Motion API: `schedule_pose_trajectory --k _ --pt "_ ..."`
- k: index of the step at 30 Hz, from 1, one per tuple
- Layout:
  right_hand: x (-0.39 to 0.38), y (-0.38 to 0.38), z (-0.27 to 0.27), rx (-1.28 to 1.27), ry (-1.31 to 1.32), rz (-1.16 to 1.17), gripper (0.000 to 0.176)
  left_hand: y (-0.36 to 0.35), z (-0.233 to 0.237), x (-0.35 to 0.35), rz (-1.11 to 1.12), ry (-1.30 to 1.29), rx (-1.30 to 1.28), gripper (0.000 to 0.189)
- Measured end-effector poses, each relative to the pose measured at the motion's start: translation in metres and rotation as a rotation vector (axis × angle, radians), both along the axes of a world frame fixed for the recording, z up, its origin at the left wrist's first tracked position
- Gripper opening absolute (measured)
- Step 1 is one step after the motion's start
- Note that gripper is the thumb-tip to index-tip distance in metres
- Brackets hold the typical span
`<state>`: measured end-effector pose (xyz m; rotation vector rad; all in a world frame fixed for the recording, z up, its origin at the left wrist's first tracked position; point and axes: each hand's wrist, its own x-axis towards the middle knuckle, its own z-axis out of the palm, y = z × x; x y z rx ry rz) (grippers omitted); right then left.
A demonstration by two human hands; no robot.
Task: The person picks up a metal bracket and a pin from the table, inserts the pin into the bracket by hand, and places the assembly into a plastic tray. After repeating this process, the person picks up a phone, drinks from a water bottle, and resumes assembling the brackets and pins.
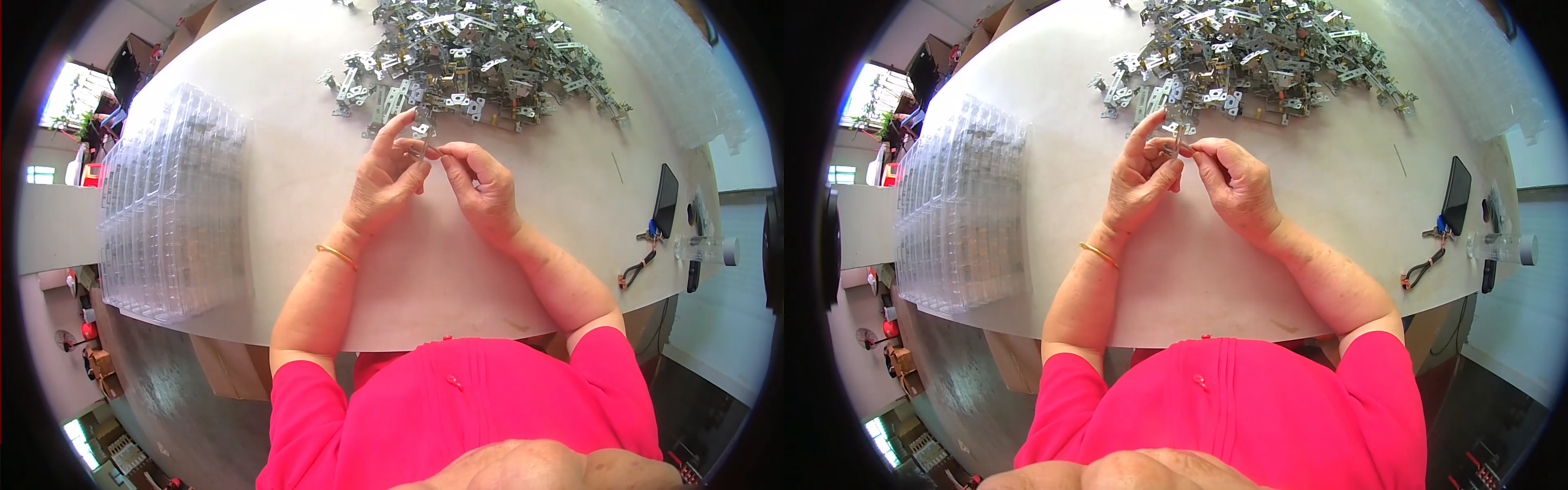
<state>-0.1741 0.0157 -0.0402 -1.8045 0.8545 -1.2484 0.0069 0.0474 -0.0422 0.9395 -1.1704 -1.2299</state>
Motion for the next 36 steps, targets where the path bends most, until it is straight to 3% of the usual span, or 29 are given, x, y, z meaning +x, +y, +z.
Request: schedule_pose_trajectory --k 4,10,13,16,19,23,26,29,32,36 --pt "-0.004 -0.001 -0.005 0.080 0.047 -0.019 0.008 0.001 0.000 -0.001 -0.006 -0.081 -0.025 0.072" --pt "-0.002 -0.005 -0.008 -0.221 0.128 0.028 0.007 0.002 -0.003 -0.002 -0.007 -0.202 -0.050 0.071" --pt "-0.007 -0.006 0.000 0.034 0.124 -0.034 0.007 0.003 -0.001 -0.003 0.007 -0.244 -0.062 0.070" --pt "-0.006 -0.011 -0.006 -0.214 0.139 0.047 0.007 0.004 0.000 -0.002 0.010 -0.284 -0.065 0.069" --pt "-0.007 -0.008 0.001 -0.068 0.141 0.019 0.008 0.005 0.001 -0.002 0.018 -0.313 -0.072 0.069" --pt "-0.006 -0.010 -0.008 -0.244 0.166 0.072 0.009 0.004 0.002 -0.002 0.016 -0.331 -0.084 0.070" --pt "-0.008 -0.007 -0.002 -0.092 0.170 0.034 0.008 0.000 -0.006 -0.002 0.088 -0.240 -0.111 0.068" --pt "-0.011 -0.010 -0.006 -0.028 0.115 0.006 0.007 0.000 0.004 0.006 0.037 0.015 0.081 0.064" --pt "-0.010 -0.015 -0.015 0.240 -0.232 0.106 0.005 -0.001 0.003 0.010 -0.122 0.155 0.148 0.058" --pt "-0.003 -0.016 -0.016 0.300 -0.401 0.171 0.010 0.000 0.007 0.012 -0.233 0.179 0.236 0.048"
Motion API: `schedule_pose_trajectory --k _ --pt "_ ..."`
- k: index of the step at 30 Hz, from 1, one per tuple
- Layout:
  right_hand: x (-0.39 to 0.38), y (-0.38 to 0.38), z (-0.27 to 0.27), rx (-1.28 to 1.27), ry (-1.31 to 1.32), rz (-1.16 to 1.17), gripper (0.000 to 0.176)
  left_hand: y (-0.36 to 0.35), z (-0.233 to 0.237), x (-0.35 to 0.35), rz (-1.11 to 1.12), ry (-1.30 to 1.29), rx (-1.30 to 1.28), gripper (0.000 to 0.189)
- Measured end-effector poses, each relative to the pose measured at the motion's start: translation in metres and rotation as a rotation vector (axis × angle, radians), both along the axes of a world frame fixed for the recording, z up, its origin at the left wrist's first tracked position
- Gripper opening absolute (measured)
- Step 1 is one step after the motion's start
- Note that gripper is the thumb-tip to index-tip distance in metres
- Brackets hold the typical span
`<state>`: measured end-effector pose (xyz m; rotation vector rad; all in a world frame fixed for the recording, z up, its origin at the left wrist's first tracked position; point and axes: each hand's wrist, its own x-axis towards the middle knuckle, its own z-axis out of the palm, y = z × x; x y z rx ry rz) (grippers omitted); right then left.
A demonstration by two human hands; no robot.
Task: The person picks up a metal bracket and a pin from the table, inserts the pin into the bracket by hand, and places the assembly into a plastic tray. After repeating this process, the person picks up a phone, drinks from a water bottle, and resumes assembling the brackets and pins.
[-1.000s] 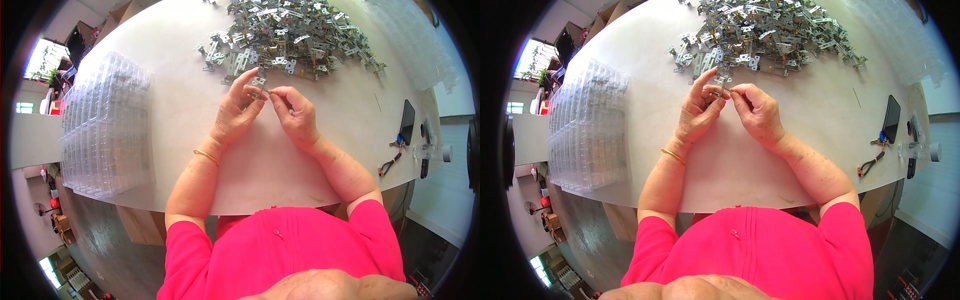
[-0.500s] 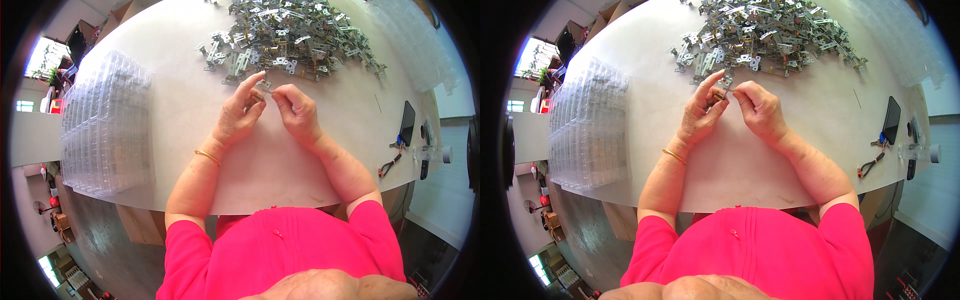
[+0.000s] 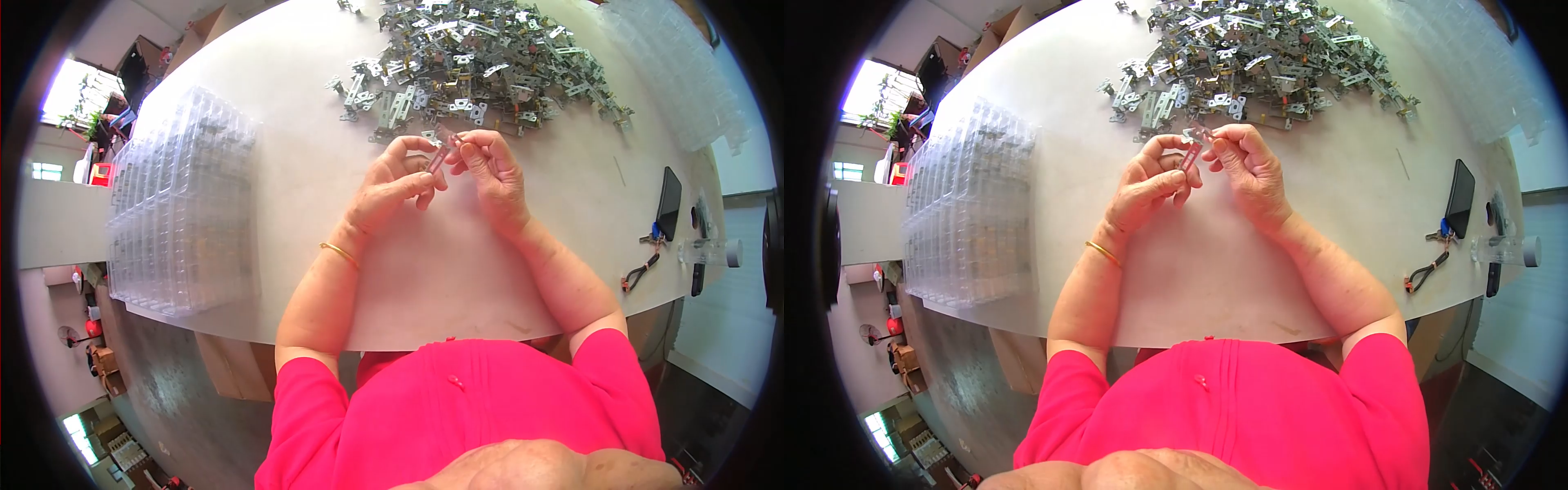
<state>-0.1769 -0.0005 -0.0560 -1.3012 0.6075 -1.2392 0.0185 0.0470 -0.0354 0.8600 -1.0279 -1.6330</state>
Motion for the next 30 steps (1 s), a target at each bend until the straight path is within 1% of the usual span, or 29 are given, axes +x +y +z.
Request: schedule_pose_trajectory --k 5,8,9,10,11,14,15,16,19,22,24,25,26,30 --pt "-0.005 0.001 -0.002 0.048 0.022 0.085 0.010 0.001 -0.002 0.000 -0.058 0.060 0.033 0.038" --pt "-0.006 0.002 0.003 0.113 0.071 0.037 0.009 0.003 -0.004 -0.006 -0.029 0.084 0.008 0.035" --pt "-0.006 0.002 0.006 0.092 0.110 0.017 0.009 0.004 -0.005 -0.007 -0.017 0.087 0.021 0.032" --pt "-0.006 0.002 0.006 0.091 0.079 0.025 0.009 0.006 -0.002 -0.010 0.005 0.088 0.048 0.028" --pt "-0.005 0.002 0.005 0.087 0.043 0.041 0.009 0.006 -0.003 -0.012 0.045 0.019 -0.010 0.026" --pt "-0.003 0.001 0.004 0.062 0.109 -0.056 0.009 0.003 -0.008 -0.022 0.186 -0.183 -0.139 0.023" --pt "-0.004 0.001 0.004 0.060 0.126 -0.076 0.009 0.001 -0.013 -0.023 0.243 -0.359 -0.229 0.022" --pt "-0.003 0.000 0.001 0.092 0.069 -0.067 0.010 0.001 -0.016 -0.023 0.291 -0.532 -0.309 0.022" --pt "-0.005 -0.004 -0.005 0.063 0.017 -0.022 0.011 0.009 0.006 -0.027 0.444 -0.715 -0.474 0.022" --pt "-0.003 -0.001 -0.003 0.053 -0.012 -0.041 0.012 0.007 0.011 -0.028 0.538 -0.762 -0.509 0.021" --pt "-0.006 0.003 0.004 0.042 -0.004 -0.061 0.012 0.009 0.020 -0.025 0.570 -0.793 -0.460 0.019" --pt "-0.006 0.000 -0.002 -0.013 -0.006 -0.057 0.014 0.011 0.026 -0.023 0.585 -0.816 -0.443 0.019" --pt "-0.007 -0.001 -0.004 -0.017 0.002 -0.049 0.014 0.013 0.033 -0.022 0.599 -0.838 -0.427 0.019" --pt "-0.006 -0.003 -0.005 0.001 0.042 -0.027 0.012 0.038 0.075 -0.013 0.636 -0.845 -0.526 0.017"
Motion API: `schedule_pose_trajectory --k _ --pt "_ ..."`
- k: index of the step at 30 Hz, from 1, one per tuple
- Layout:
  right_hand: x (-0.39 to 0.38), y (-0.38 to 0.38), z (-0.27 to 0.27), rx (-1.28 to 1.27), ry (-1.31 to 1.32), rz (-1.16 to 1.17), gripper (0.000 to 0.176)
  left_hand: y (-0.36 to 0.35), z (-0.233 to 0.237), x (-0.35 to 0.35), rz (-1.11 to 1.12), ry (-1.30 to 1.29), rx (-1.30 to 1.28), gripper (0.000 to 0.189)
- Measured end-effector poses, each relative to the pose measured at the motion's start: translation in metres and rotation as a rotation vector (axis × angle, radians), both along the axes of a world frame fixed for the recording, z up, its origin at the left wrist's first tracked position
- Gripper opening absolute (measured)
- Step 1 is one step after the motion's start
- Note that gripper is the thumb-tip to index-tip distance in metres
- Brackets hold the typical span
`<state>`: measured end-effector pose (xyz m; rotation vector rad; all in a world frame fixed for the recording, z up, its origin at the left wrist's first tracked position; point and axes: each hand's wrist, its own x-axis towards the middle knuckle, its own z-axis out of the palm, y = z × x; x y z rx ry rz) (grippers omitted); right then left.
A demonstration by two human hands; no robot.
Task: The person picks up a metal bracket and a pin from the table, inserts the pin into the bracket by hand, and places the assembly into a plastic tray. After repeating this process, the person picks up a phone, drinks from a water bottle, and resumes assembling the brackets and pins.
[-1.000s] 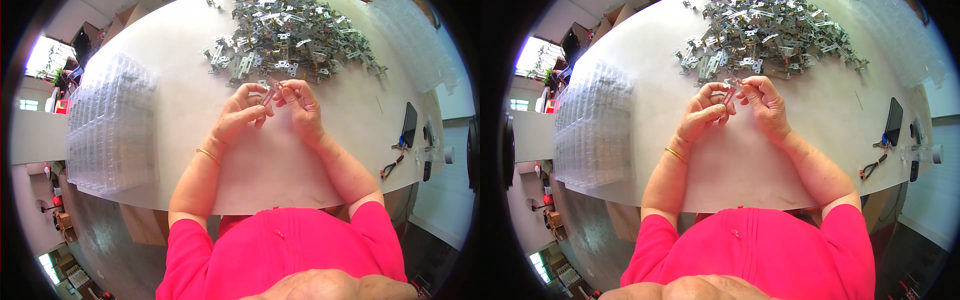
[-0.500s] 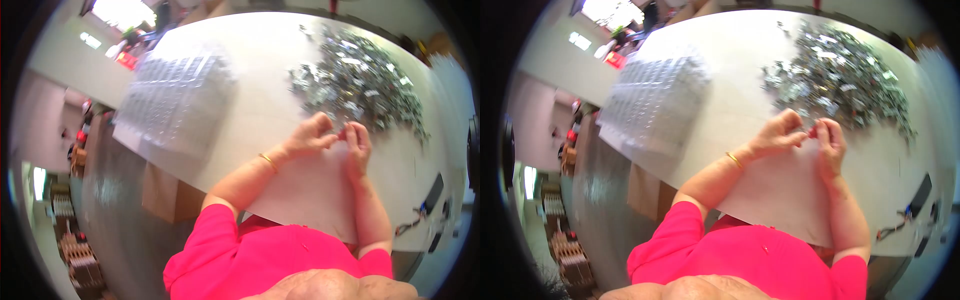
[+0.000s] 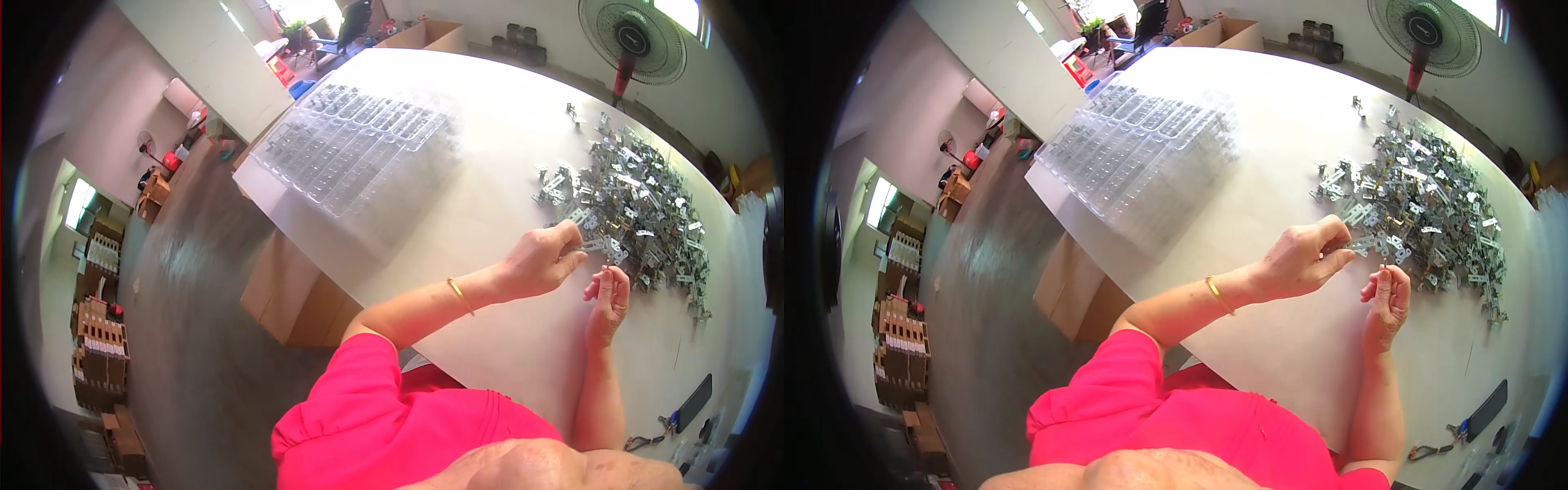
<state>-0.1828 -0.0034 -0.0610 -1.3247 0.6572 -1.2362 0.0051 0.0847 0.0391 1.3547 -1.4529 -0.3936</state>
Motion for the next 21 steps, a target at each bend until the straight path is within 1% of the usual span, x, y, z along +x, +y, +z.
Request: schedule_pose_trajectory --k 2,5,6,8,10,12,14,16,18,21 --pt "-0.001 -0.002 0.000 0.024 0.026 0.016 0.011 0.021 0.026 0.008 0.000 0.015 -0.058 0.017" --pt "-0.002 -0.006 -0.002 0.080 0.045 0.015 0.011 0.055 0.063 0.036 0.058 -0.078 -0.051 0.019" --pt "-0.002 -0.006 -0.001 0.092 0.046 0.012 0.011 0.066 0.074 0.047 0.083 -0.098 -0.033 0.018" --pt "-0.001 -0.006 0.000 0.118 0.050 0.007 0.011 0.082 0.085 0.073 0.158 -0.100 -0.077 0.015" --pt "-0.002 -0.007 -0.001 0.119 0.060 0.012 0.011 0.101 0.104 0.097 0.265 -0.131 -0.106 0.011" --pt "-0.002 -0.008 -0.002 0.123 0.068 0.017 0.011 0.120 0.118 0.125 0.420 -0.161 -0.077 0.010" --pt "-0.001 -0.009 -0.003 0.129 0.070 0.019 0.011 0.130 0.127 0.159 0.539 -0.025 -0.173 0.010" --pt "0.000 -0.009 -0.004 0.124 0.086 0.009 0.011 0.147 0.136 0.204 0.646 -0.045 -0.146 0.009" --pt "0.000 -0.009 -0.004 0.120 0.105 0.000 0.010 0.163 0.136 0.256 0.749 -0.051 -0.134 0.010" --pt "0.000 -0.009 -0.004 0.116 0.131 -0.008 0.010 0.187 0.135 0.315 0.950 -0.174 -0.052 0.013"
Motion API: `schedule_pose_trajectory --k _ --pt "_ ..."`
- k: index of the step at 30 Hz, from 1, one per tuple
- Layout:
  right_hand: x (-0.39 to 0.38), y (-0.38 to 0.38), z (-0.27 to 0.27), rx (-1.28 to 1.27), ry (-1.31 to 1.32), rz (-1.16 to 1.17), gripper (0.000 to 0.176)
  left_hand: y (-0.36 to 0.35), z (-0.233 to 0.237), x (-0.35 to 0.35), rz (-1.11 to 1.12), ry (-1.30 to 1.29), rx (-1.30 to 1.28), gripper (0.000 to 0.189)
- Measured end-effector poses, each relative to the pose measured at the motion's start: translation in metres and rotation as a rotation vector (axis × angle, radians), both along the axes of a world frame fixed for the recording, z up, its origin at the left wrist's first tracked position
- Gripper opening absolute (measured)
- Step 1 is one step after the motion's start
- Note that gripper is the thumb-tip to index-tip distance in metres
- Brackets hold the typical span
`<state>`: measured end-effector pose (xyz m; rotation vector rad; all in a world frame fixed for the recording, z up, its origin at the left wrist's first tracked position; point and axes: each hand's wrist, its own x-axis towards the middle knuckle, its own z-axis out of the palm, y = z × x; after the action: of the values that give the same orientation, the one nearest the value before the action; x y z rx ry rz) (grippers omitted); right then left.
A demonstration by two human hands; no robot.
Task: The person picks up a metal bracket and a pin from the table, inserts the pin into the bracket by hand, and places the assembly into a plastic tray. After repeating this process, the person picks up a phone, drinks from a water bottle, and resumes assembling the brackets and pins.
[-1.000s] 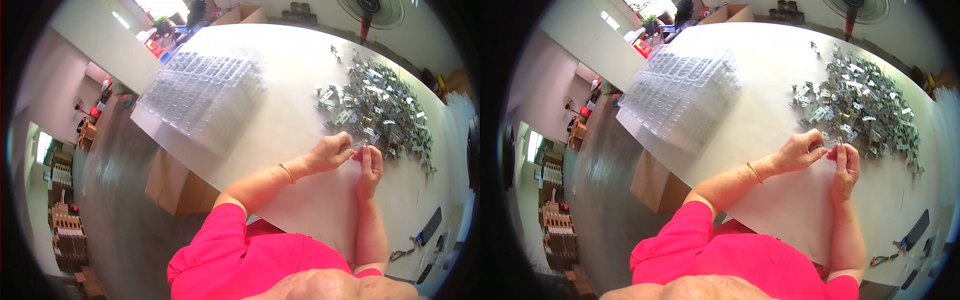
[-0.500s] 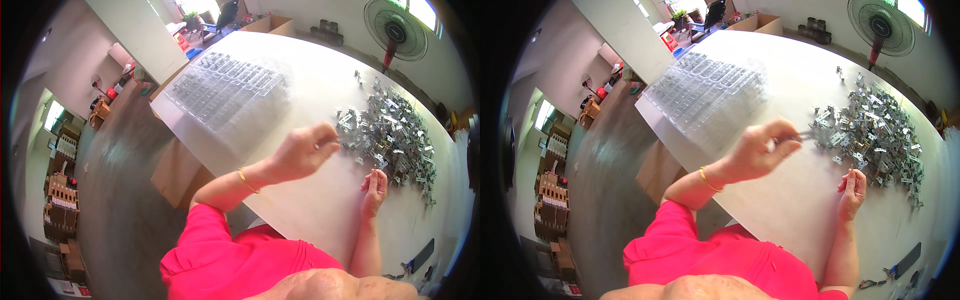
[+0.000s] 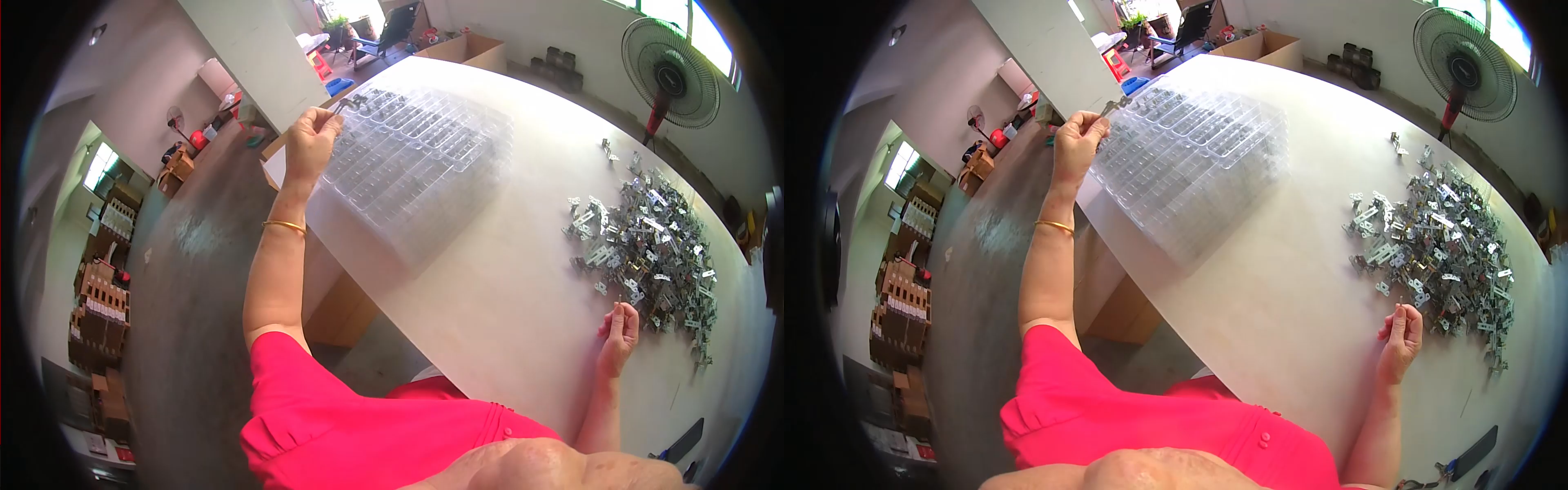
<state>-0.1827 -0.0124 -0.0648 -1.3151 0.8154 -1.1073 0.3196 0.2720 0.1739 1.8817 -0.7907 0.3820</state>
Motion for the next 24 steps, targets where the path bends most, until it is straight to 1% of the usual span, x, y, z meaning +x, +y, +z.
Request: schedule_pose_trajectory --k 3,5,9,12,15,24 --pt "0.000 0.000 -0.001 0.003 0.019 -0.005 0.010 0.011 -0.008 0.031 0.124 -0.026 0.058 0.017" --pt "0.000 0.000 0.000 0.008 0.022 -0.009 0.010 0.018 -0.015 0.046 0.151 -0.051 0.112 0.018" --pt "0.001 0.003 0.004 0.018 0.022 0.003 0.010 0.020 -0.025 0.058 0.266 -0.101 0.218 0.021" --pt "0.001 0.002 0.005 0.014 0.025 0.006 0.011 0.019 -0.028 0.057 0.286 -0.099 0.248 0.021" --pt "0.002 0.003 0.007 0.002 0.039 0.006 0.011 0.020 -0.042 0.079 0.224 -0.095 0.237 0.021" --pt "0.002 0.004 0.007 0.013 0.025 0.024 0.011 0.015 -0.044 0.089 0.186 -0.026 0.401 0.021"
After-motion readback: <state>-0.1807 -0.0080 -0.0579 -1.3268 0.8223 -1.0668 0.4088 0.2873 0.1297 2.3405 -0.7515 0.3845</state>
